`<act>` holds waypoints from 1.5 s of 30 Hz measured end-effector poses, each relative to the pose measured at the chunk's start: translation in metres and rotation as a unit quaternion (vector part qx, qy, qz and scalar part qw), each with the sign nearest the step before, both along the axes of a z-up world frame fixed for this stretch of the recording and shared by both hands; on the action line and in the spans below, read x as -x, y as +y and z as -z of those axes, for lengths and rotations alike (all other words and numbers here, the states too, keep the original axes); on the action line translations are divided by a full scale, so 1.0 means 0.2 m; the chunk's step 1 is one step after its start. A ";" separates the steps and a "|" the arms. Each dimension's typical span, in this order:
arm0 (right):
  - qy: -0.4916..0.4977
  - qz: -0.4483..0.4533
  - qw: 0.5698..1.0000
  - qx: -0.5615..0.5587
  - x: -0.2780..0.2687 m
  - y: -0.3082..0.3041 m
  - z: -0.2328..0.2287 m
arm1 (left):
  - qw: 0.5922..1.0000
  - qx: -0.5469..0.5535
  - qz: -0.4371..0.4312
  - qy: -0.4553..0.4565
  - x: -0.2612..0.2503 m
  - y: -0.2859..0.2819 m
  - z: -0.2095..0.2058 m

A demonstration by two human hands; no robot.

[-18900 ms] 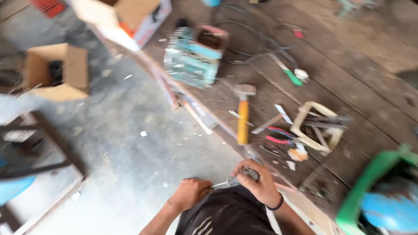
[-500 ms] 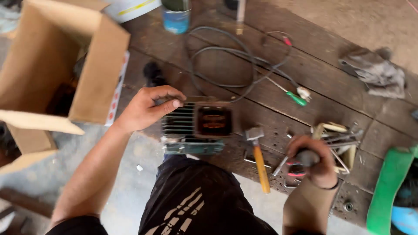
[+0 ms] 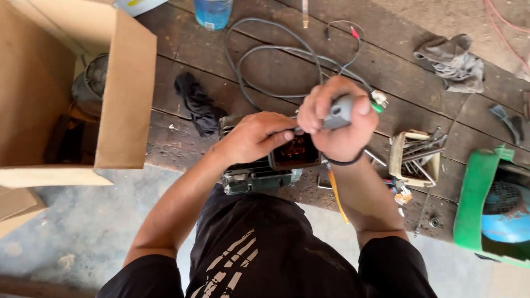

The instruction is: Disassembling an electric motor using various hand tools to access internal windings and components.

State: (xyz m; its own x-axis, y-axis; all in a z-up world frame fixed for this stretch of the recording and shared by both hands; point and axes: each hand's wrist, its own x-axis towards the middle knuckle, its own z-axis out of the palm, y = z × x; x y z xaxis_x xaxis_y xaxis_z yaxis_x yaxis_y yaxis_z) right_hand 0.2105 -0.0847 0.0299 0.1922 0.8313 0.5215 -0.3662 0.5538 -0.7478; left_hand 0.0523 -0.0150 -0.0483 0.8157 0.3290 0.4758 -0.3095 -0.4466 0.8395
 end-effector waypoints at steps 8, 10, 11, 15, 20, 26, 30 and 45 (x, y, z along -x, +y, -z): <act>-0.017 0.018 1.000 -0.006 0.05 0.04 -0.02 | 0.988 0.138 0.048 -0.052 -0.02 0.04 0.15; -0.023 0.005 1.000 -0.020 0.05 0.05 -0.03 | 0.989 0.131 0.043 -0.049 -0.02 0.03 0.13; -0.027 -0.005 0.999 -0.020 0.05 0.05 -0.02 | 0.990 0.121 0.041 -0.051 -0.02 0.03 0.11; -0.028 -0.042 0.998 -0.030 0.03 0.07 -0.01 | 0.992 0.109 0.031 -0.058 -0.02 0.03 0.09; -0.014 -0.208 0.977 -0.049 0.04 0.08 -0.10 | 0.995 0.089 0.011 -0.047 -0.02 0.01 0.09; -0.058 0.016 0.998 -0.036 0.10 0.02 -0.23 | 0.999 0.009 -0.034 -0.022 0.00 0.00 0.05; -0.150 0.182 0.972 0.008 0.22 -0.04 -0.23 | 0.999 -0.029 -0.008 -0.037 0.02 0.02 0.03; -0.775 0.073 0.626 0.033 -0.12 -0.05 -0.74 | 0.998 -0.043 -0.028 -0.022 0.02 0.01 0.03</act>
State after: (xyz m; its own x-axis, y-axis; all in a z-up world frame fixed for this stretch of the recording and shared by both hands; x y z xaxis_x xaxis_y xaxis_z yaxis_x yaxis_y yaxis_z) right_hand 0.2338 -0.0954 0.1784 -0.4267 0.8934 0.1403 0.8797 0.4460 -0.1647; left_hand 0.0488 -0.0137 -0.0550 0.7751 0.3302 0.5387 -0.3177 -0.5333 0.7840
